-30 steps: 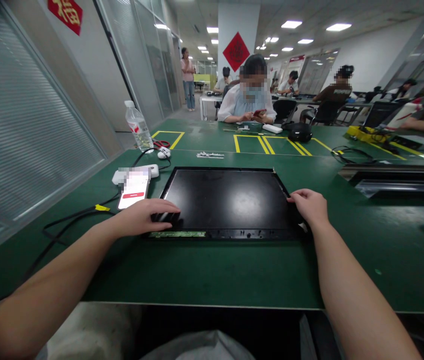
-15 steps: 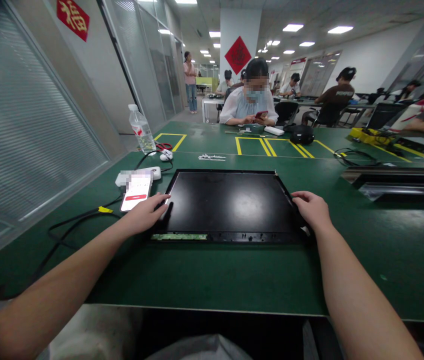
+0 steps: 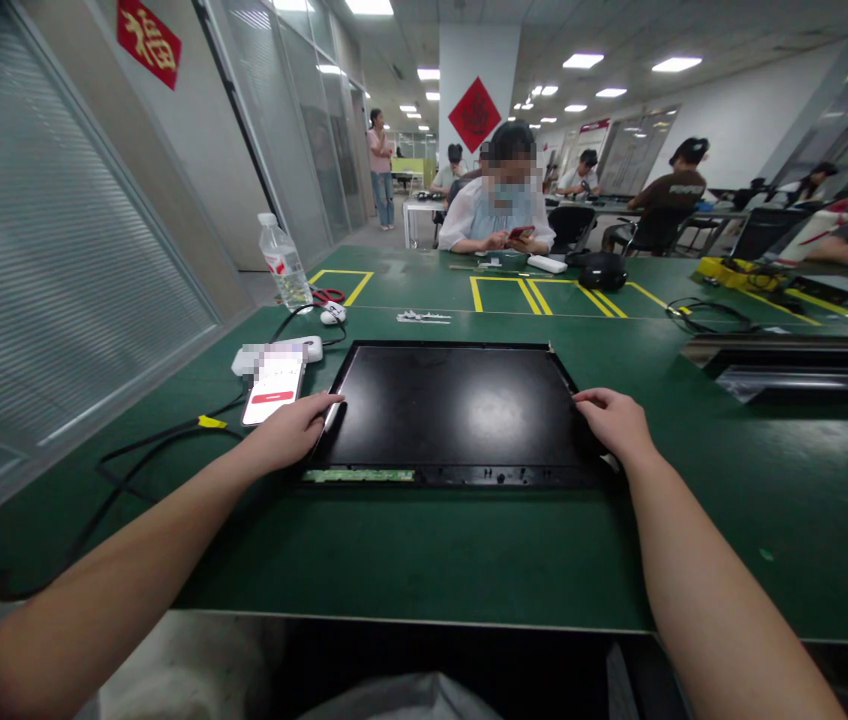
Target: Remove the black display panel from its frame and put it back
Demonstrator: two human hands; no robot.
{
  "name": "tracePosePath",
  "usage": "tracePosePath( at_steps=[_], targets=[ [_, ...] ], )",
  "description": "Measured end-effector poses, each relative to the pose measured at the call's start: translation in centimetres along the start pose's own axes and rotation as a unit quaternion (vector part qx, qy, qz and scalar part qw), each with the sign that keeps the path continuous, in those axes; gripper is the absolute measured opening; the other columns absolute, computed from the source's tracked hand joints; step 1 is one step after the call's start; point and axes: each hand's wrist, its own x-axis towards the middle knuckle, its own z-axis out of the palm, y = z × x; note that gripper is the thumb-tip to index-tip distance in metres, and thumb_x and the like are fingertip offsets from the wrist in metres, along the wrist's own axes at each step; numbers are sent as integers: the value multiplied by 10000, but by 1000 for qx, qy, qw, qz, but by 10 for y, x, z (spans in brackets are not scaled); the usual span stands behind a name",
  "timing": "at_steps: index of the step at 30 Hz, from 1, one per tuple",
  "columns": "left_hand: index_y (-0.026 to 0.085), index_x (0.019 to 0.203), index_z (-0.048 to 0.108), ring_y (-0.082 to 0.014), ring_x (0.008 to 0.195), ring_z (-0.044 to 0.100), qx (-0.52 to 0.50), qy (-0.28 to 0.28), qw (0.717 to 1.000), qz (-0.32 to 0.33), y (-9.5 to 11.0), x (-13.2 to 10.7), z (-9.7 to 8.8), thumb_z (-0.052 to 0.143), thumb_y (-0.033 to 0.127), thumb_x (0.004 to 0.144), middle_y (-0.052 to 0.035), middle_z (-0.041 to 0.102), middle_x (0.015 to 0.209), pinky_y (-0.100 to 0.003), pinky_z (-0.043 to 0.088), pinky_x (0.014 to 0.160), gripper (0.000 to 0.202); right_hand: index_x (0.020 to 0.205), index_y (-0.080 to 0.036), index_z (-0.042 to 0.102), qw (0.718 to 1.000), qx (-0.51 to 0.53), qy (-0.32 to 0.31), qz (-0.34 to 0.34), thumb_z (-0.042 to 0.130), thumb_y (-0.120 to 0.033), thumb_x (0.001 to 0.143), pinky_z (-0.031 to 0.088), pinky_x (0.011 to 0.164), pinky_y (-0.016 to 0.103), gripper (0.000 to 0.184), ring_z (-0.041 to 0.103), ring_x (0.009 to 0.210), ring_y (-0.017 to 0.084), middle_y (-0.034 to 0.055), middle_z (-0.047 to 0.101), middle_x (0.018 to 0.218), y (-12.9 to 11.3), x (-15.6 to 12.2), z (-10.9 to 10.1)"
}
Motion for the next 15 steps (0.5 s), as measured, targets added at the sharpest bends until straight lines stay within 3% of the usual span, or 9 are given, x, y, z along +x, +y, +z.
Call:
tracePosePath(
  at_steps=[5,8,11,13,15],
  targets=[
    [246,1436,783,-386,1409,726,-31,16,999,6,1,-3,-3,551,215,915,-112,800,1491,-520,572,1182,571,782,-294,832,1000,4,-1,-7,708,-374,714,577,822,444,163,734,866,308,78,805,847,2,0,2],
    [252,1483,759,-354,1163,830,-49,20,999,1,3,-5,-6,532,235,943,-88,877,1274,-475,651,1031,586,780,-293,836,1000,-3,5,-3,702,-375,712,579,845,447,172,734,874,308,72,799,836,3,0,2],
    [231,1521,735,-324,955,846,-114,31,993,-32,10,-5,-9,557,261,959,-78,887,1120,-471,682,920,590,765,-296,837,1000,-10,11,5,704,-371,701,571,861,454,166,732,874,311,70,797,828,4,0,1],
    [219,1489,747,-331,1035,843,-207,51,975,-61,17,-6,-10,609,260,947,-100,877,1227,-484,687,947,561,758,-295,836,1000,-10,13,9,707,-364,695,564,842,450,159,729,858,310,71,796,824,4,1,0],
    [213,1454,747,-340,1180,828,-326,75,937,-98,25,-5,-9,666,233,922,-132,820,1433,-472,696,973,538,761,-297,838,1000,-9,10,12,707,-357,691,554,805,440,161,722,828,304,69,795,814,5,1,0]
  ],
)
